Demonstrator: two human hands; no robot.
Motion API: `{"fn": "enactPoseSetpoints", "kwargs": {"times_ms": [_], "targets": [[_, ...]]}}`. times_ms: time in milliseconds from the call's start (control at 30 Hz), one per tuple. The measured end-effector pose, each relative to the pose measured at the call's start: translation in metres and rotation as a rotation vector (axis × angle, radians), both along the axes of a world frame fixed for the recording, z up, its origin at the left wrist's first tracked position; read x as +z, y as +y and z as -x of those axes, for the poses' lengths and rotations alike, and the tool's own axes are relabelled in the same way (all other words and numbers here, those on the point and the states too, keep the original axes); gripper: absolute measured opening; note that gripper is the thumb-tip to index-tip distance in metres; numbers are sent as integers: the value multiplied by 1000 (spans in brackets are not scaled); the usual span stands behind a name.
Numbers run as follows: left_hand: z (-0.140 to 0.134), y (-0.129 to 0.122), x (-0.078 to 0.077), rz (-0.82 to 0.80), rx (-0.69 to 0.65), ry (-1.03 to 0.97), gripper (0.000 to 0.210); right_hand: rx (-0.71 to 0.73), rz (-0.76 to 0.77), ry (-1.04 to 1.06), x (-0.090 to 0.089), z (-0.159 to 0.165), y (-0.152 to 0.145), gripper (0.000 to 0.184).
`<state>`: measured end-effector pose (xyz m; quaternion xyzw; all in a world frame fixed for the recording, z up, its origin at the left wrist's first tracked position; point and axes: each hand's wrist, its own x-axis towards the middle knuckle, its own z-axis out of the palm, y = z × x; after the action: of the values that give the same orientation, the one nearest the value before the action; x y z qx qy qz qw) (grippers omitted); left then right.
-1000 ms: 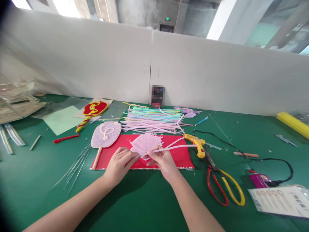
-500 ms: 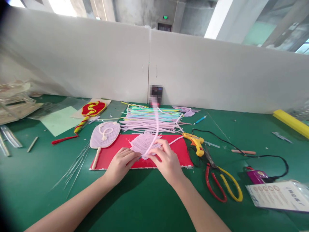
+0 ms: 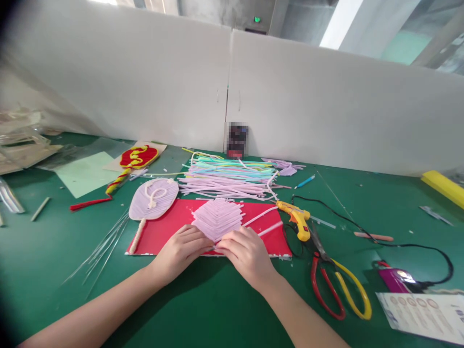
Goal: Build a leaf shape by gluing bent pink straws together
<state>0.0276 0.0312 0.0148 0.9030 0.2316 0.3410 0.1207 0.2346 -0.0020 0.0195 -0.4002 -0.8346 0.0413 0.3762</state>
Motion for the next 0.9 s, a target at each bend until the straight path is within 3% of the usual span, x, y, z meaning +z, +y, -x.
{"fn": "enactPoseSetpoints", "kwargs": {"times_ms": [100, 233, 333, 733, 900], "targets": [[2, 0, 1, 29, -70, 38, 18, 69, 69, -5, 2, -3, 0, 7], [5, 1, 2, 52, -201, 100, 15, 162, 281, -27, 7, -7, -1, 11], [6, 1, 3, 49, -229, 105, 13, 187, 377, -21, 9, -9, -2, 11], [2, 0, 9, 6, -6, 51, 13, 87, 221, -11, 8, -10, 0, 11], [2, -1, 5, -12, -14, 59, 12, 78, 167, -33, 7, -10, -1, 11]]}}
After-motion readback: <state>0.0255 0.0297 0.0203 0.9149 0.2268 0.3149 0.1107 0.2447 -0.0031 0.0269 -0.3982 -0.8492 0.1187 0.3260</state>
